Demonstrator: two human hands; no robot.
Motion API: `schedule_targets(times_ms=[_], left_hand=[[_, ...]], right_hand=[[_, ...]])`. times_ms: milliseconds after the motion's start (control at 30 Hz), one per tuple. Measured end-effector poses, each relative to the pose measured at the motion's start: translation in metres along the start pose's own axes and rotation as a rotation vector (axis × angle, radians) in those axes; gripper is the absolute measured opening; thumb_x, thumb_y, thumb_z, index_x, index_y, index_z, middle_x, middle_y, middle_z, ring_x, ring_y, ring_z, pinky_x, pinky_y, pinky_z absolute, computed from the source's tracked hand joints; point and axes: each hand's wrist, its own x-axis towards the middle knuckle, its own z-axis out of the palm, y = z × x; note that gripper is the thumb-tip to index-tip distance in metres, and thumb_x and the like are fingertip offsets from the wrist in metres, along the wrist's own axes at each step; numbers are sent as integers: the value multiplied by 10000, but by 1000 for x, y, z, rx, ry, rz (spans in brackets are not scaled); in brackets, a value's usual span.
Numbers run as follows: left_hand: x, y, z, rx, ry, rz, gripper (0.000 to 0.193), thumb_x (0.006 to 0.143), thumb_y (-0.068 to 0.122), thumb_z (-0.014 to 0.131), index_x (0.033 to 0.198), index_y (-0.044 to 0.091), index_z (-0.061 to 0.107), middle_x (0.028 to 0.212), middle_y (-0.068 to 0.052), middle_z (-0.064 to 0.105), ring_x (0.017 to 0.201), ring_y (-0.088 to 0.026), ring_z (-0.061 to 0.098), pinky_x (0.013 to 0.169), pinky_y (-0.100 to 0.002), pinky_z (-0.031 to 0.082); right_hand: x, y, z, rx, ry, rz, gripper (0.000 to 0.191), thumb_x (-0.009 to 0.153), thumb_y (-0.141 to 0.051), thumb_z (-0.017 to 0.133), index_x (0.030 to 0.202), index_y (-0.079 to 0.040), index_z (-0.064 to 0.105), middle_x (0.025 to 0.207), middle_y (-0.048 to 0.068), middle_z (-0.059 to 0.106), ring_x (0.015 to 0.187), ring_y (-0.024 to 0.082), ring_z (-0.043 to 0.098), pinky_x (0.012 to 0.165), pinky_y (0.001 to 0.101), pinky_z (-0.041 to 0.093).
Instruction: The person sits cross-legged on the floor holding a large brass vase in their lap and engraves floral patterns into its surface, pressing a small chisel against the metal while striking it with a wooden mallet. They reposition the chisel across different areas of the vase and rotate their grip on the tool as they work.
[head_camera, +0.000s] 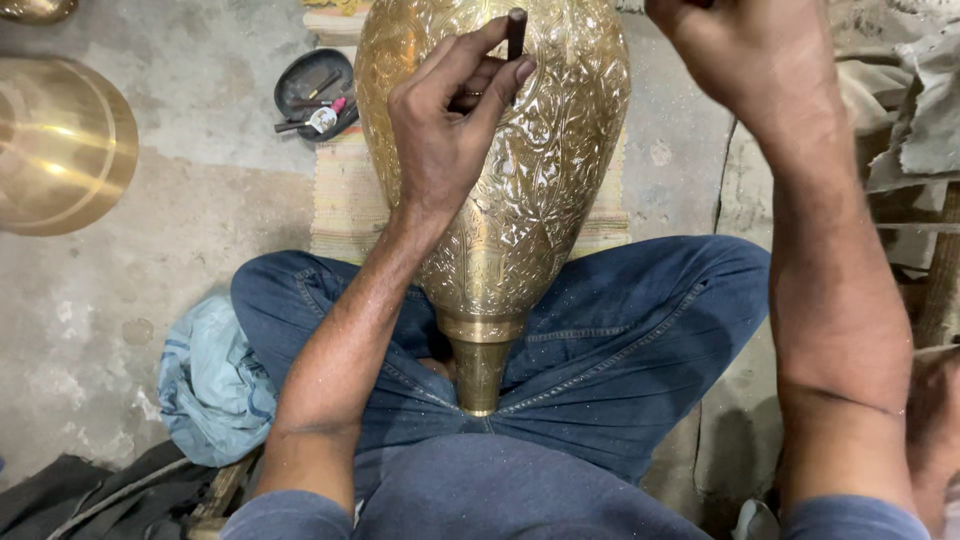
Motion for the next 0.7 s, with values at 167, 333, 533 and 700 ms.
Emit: schedule_targets(times_ms=[167, 333, 533, 700], left_hand=[[1, -2, 0, 48, -18, 18, 280, 1023, 155, 779, 1278, 76, 695, 1063, -54, 786, 931, -141, 820, 764, -263, 716], [2, 2, -3, 32, -23, 15, 278, 1017, 157, 789, 1268, 79, 697, 1042, -42, 778, 936, -144, 820, 758, -262, 708], [3, 4, -4, 38, -42, -19, 265, 1007, 136, 785, 1257, 83, 715, 1022, -26, 790, 894, -134, 821, 721, -261, 703], [5, 2, -5, 39, -42, 26, 282, 1012, 141, 794, 1273, 83, 705, 1034, -34, 773, 937, -142, 818, 774, -264, 711]], right_hand=[[-2, -1, -1, -298, 52, -103, 145, 1000, -140, 783, 1043, -11, 732, 662, 89, 644, 544, 192, 627, 534, 336, 552], [1, -8, -1, -199, 33, -85, 127, 1002, -107, 777, 977, -1, 713, 712, 79, 647, 590, 182, 641, 553, 307, 559], [-9, -9, -7, -119, 3, -50, 96, 988, -73, 770, 988, -6, 702, 745, 87, 641, 646, 218, 655, 594, 359, 565], [-5, -3, -4, -84, 52, 7, 81, 969, 40, 673, 968, -31, 711, 717, 31, 615, 605, 156, 611, 542, 300, 531]])
